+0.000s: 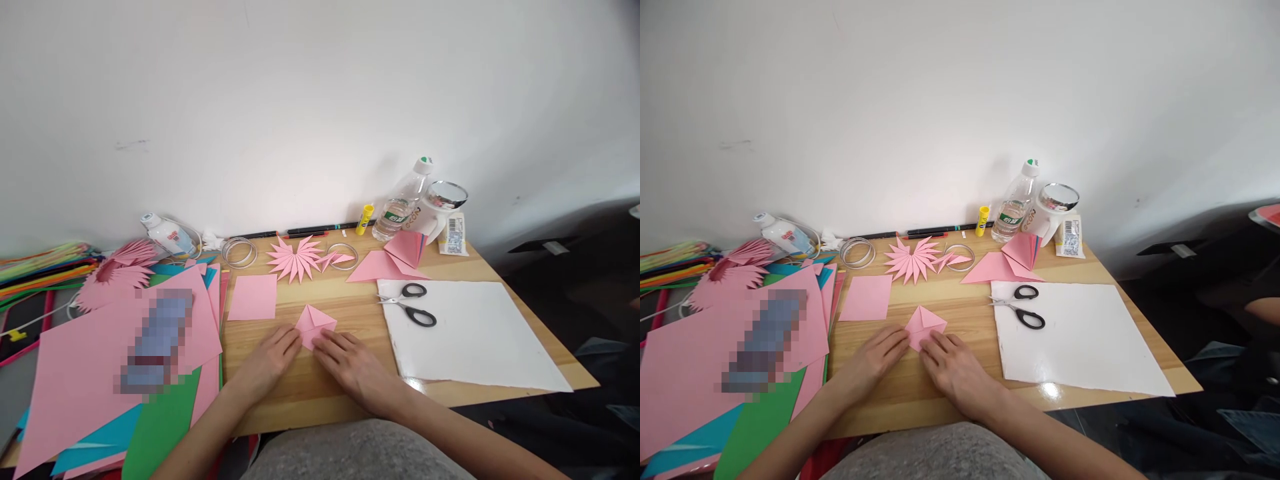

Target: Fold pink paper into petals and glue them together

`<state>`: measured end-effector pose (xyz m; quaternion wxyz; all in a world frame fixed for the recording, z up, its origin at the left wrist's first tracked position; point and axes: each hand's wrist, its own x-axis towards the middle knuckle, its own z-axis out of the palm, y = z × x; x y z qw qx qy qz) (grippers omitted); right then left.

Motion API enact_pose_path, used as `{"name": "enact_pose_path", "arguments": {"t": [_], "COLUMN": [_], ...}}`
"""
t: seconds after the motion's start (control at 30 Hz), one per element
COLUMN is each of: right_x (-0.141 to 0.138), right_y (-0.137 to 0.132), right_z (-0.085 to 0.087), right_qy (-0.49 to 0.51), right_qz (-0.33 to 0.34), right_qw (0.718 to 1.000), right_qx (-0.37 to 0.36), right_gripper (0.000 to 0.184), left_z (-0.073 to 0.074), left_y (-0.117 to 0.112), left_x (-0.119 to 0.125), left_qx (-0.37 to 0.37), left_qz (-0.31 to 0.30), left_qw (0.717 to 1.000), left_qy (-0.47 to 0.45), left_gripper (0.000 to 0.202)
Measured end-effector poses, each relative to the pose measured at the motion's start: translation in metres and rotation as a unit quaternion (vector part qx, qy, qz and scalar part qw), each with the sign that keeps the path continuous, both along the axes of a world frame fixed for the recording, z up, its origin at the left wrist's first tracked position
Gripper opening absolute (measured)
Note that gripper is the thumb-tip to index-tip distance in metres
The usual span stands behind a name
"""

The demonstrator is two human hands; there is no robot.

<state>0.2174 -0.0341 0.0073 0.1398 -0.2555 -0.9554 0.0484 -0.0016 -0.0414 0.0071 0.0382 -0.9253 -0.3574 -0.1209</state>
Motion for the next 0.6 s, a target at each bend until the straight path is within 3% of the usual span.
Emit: {"name": "enact_pose_path", "arguments": {"t": [0.23, 0.37, 0.5, 0.6], "right_x": [-0.004, -0.005, -0.003, -0.001], "right_y": [0.01, 0.018, 0.023, 0.024], "right_z": [-0.006, 0.001, 0.006, 0.005], "right_qy": [0.053, 0.029, 0.012, 0.016], "right_qz": [-0.073, -0.044, -0.021, 0.0], "right_qw": [0.993, 0.992, 0.993, 0.995], "right_qx": [-0.079, -0.111, -0.113, -0.098], "right_gripper": [0.034, 0.022, 0.022, 0.02], "left_z": [-0.008, -0.004, 0.003, 0.002], "left_y": [-0.007, -0.006, -0.002, 0.002], "left_x": [0.003, 0.012, 0.017, 0.015], "left_qx": [0.112, 0.103, 0.083, 0.038], "left_qz": [-0.042, -0.07, -0.091, -0.073], "left_qw": [0.988, 0.981, 0.973, 0.984], "left_qy": [0.097, 0.148, 0.193, 0.158], "left_gripper": [0.031, 0.032, 0.028, 0.024]}}
